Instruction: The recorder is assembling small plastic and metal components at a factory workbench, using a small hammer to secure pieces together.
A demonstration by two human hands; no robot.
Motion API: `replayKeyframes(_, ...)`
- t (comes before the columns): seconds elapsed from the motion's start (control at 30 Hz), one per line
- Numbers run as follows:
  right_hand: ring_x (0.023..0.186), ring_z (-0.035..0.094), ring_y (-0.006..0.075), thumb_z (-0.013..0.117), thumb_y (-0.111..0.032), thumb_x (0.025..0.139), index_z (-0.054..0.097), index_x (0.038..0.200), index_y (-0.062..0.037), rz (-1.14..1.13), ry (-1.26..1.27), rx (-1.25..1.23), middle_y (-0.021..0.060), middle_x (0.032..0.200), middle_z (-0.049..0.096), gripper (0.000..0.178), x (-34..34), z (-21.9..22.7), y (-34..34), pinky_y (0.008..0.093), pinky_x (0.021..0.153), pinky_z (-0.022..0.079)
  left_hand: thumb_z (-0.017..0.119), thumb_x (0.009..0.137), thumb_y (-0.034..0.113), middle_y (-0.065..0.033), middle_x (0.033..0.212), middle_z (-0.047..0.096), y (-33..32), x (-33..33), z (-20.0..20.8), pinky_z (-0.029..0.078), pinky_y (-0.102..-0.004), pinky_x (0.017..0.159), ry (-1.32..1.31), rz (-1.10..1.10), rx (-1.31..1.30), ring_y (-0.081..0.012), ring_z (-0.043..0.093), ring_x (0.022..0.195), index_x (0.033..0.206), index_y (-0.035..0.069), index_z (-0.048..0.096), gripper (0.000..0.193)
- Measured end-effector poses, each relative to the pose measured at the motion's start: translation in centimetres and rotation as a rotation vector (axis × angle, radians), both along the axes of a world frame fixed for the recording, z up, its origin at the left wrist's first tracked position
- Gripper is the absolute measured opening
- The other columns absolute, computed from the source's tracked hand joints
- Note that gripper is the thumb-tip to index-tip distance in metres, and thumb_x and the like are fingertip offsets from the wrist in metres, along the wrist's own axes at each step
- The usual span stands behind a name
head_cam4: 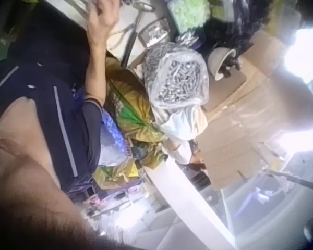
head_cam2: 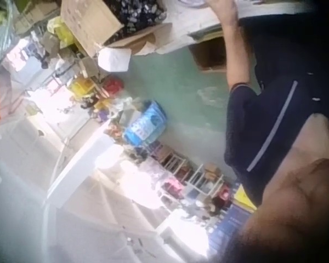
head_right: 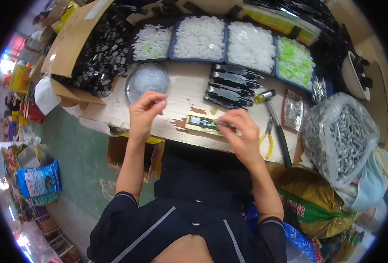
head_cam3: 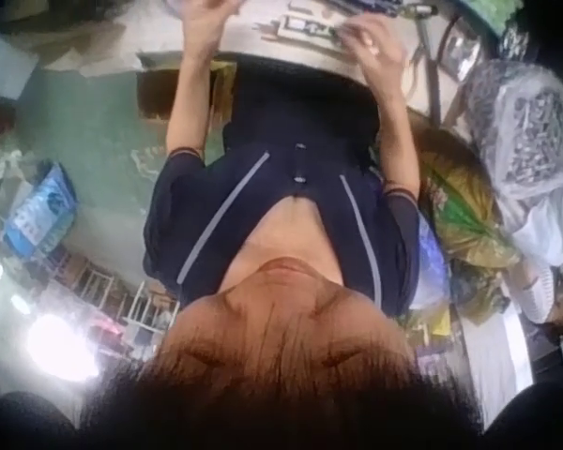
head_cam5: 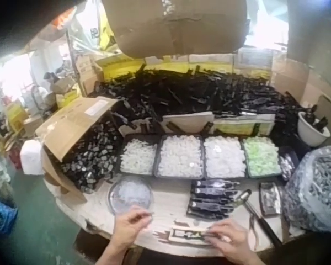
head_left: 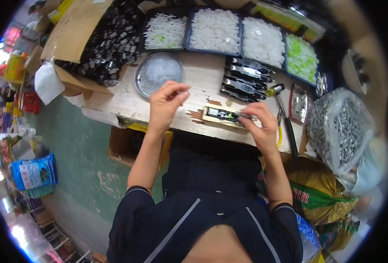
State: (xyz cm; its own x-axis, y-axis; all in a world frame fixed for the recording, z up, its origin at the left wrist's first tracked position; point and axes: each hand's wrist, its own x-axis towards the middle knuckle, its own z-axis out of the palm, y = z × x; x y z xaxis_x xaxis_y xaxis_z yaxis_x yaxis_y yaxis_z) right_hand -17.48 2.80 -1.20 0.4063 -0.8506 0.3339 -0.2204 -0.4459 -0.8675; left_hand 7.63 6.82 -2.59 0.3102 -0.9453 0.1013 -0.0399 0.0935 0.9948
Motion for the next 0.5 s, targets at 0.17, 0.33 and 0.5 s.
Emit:
replayKeyframes(0.17, 0.076, 0.057, 0.0203, 0.072, -0.001, 0.068, 0.067, 0.087, -0.0033, 0.014, -0.028, 0.013, 0.0074, 0.081, 0.059, 0.020, 1.5, -0.3, -0.7, 0.0286, 0.066, 0.046, 0.066, 0.078, -0.002, -0.0023, 0.086, 0.057, -0.1, -4.2, 0.1, 0.042, -0.0176, 0.062, 0.153, -0.179, -0.044, -0.0058, 0.052, 0.073, 0.089, -0.001, 0.066, 0.011)
replayKeyframes(0.33, 0.075, 0.055, 0.0178, 0.073, -0.005, 0.068, 0.067, 0.087, -0.0051, -0.026, -0.056, 0.046, 0.0046, 0.077, 0.059, 0.020, 0.5, -1.0, -0.8, 0.0289, 0.070, 0.040, 0.067, 0.077, -0.002, -0.0029, 0.087, 0.057, -0.4, -5.7, -0.8, 0.042, -0.0183, 0.062, 0.137, -0.227, -0.035, -0.0065, 0.052, 0.073, 0.088, -0.001, 0.066, 0.012)
replayKeyframes(0.5, 0.076, 0.053, 0.0121, 0.073, 0.000, 0.069, 0.068, 0.090, -0.0033, -0.030, -0.016, -0.006, 0.0034, 0.081, 0.057, 0.023, -0.2, -1.2, -0.9, 0.0229, 0.067, 0.042, 0.067, 0.076, -0.003, -0.0034, 0.087, 0.057, -0.5, -6.5, -0.8, 0.043, -0.0192, 0.064, 0.152, -0.227, -0.064, -0.0075, 0.053, 0.075, 0.089, -0.001, 0.066, 0.012)
